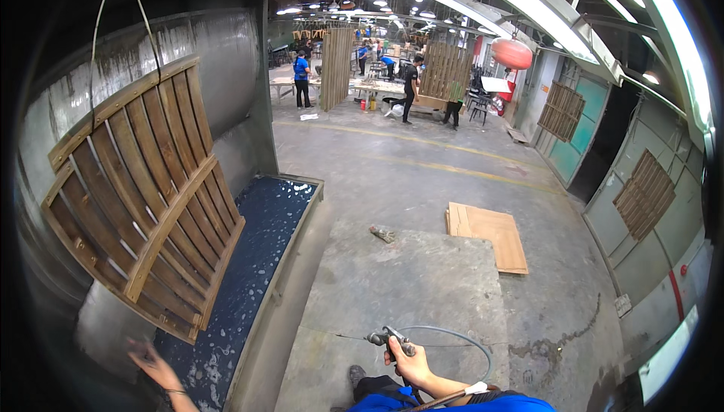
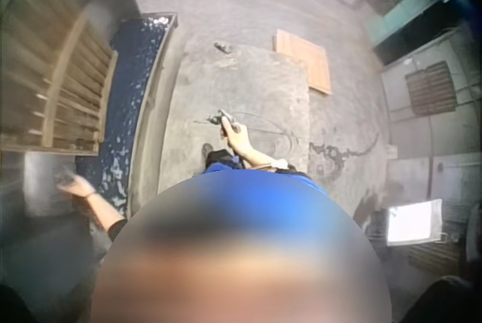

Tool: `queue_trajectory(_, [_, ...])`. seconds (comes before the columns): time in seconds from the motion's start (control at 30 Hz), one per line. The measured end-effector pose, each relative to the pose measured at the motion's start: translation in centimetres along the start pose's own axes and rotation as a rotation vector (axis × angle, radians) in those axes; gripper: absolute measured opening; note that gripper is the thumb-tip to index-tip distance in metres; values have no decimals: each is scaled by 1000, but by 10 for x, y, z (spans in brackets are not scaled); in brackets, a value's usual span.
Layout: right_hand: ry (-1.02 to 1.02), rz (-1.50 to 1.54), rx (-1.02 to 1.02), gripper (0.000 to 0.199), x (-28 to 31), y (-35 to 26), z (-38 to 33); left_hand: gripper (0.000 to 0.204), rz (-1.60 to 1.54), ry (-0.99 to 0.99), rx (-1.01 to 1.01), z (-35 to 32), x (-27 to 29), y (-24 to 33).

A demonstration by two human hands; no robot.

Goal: The person uses a spray gun to apply finish to hanging wooden slatted panels in a workshop. They repeatedly lift, rotate, and reposition each panel to coat all sides, then walk to retrieve the spray gun and return to continue the process.

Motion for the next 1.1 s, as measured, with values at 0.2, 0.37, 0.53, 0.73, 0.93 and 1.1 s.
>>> queue_trajectory(0.2, [68, -21, 38, 41, 5, -5, 40, 70, -139, 38, -241, 102, -39, 78])
queue_trajectory(0.37, [31, -40, 28, 43, -20, -21, 103, 61, -19, 93, -78, 153, -69, 32])
queue_trajectory(0.53, [-55, -60, 55, 45, -57, -63, 160, 47, 121, -30, 20, 173, -70, -24])
queue_trajectory(0.73, [-91, -54, 117, 46, -81, -101, 204, 46, 596, -121, 280, 168, -56, -105])
queue_trajectory(0.93, [-35, -13, 194, 44, -77, -110, 231, 49, 1019, 117, -312, 164, -59, -56])
queue_trajectory(1.1, [-27, -29, 146, 44, -71, -97, 252, 65, 678, 207, -33, 121, -70, 31])
Point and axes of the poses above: each hand's wrist, its own z-axis towards the middle knuckle, its own x-axis out of the back of the hand, y = z × x, the point moved 10 cm from there along z, towards the middle knuckle, and after that the axes turned 2 degrees about x, right-handed, at the moved point
